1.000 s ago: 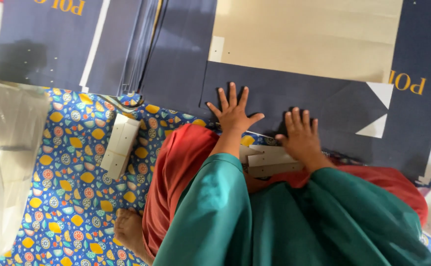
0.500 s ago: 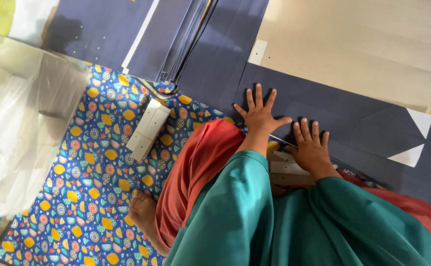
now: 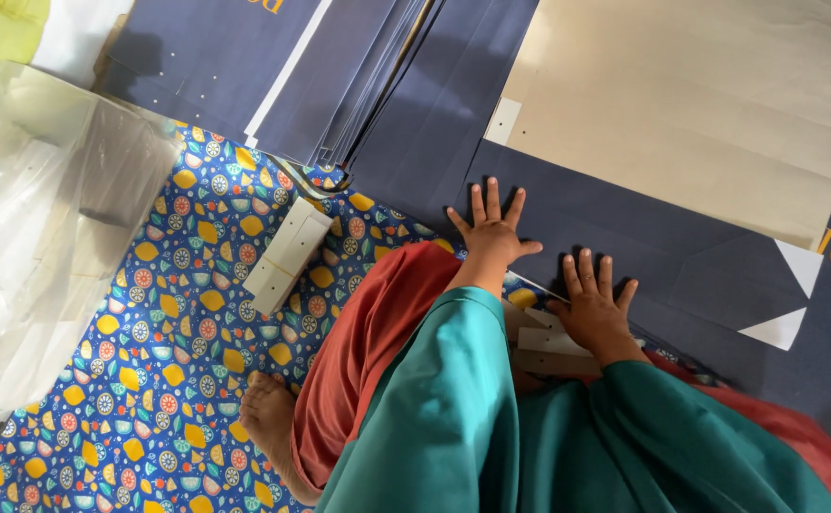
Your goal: The person sits on a patterned mat and assembles paper products by placing white strips onto beige paper sheets. They then place dark blue paper sheets with 'POLO' printed on them over the beige sheets and press them down. The person also uses a spoon to apply a white substance from a container onto the white strips.
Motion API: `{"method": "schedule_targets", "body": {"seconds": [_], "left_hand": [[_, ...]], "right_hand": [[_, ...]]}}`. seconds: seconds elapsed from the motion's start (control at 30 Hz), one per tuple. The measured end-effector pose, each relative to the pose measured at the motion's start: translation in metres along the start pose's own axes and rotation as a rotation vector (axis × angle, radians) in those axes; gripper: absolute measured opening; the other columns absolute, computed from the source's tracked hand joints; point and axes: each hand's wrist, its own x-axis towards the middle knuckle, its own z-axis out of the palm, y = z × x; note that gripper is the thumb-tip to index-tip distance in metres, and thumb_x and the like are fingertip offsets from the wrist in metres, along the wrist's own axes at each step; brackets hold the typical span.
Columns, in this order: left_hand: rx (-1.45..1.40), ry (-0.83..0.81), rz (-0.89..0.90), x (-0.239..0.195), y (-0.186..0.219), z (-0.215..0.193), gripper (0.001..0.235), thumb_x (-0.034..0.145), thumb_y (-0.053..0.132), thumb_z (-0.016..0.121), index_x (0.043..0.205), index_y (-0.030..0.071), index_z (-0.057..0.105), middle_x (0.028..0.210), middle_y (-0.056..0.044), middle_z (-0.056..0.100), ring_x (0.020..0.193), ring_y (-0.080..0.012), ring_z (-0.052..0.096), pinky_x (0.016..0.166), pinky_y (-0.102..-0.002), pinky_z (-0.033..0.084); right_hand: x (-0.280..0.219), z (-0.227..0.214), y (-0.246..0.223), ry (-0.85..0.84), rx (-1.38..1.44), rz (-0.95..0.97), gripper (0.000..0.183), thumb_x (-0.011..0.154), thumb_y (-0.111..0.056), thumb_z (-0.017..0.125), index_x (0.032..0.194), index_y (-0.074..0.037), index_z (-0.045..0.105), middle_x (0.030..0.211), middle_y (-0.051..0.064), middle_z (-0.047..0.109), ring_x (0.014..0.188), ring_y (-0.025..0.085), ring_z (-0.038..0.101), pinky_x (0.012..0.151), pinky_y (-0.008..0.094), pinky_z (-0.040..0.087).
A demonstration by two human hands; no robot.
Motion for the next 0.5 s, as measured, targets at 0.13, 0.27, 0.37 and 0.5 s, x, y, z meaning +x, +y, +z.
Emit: {"method": "schedule_targets", "body": {"seconds": [0.13, 0.27, 0.37, 0.5], "left_hand": [[-0.016, -0.025, 0.02, 0.028, -0.014, 0.014, 0.105, 0.09, 0.075, 0.058, 0.161, 0.043, -0.012, 0.167, -0.01, -0.032, 0.154, -0.0378, -0.028, 0.105, -0.086, -0.013], [0.03, 0.051, -0.03, 0.012, -0.038, -0.021, 0.103, 0.093, 0.065, 0.063, 0.164, 0.036, -0.006, 0.172, -0.01, -0.016, 0.159, -0.0325, -0.015, 0.111, -0.083, -0.006], [0.001, 0.077, -0.175, 0.002, -0.055, -0.048, 0.111, 0.092, 0.061, 0.068, 0.166, 0.026, -0.008, 0.173, -0.014, -0.013, 0.159, -0.0321, -0.014, 0.112, -0.081, -0.008], [0.0, 0.084, -0.207, 0.007, -0.068, -0.053, 0.124, 0.083, 0.06, 0.079, 0.166, 0.026, -0.007, 0.172, -0.016, -0.012, 0.159, -0.0362, -0.012, 0.111, -0.083, -0.003]], "right_hand": [[0.002, 0.003, 0.001, -0.012, 0.001, 0.002, 0.091, 0.097, -0.073, 0.036, 0.167, -0.035, -0.007, 0.175, -0.002, -0.016, 0.159, 0.034, -0.015, 0.12, 0.074, -0.006], [0.004, 0.004, 0.004, -0.021, -0.004, -0.003, 0.091, 0.097, -0.072, 0.036, 0.167, -0.036, -0.009, 0.174, -0.002, -0.017, 0.159, 0.034, -0.015, 0.119, 0.075, -0.005], [0.008, 0.007, 0.005, -0.037, -0.006, -0.002, 0.09, 0.098, -0.072, 0.035, 0.166, -0.037, -0.011, 0.174, -0.002, -0.02, 0.158, 0.034, -0.017, 0.119, 0.075, -0.006], [0.005, 0.001, 0.003, -0.08, -0.006, -0.007, 0.091, 0.098, -0.073, 0.033, 0.166, -0.035, -0.015, 0.173, 0.0, -0.023, 0.157, 0.035, -0.02, 0.118, 0.075, -0.008]]}}
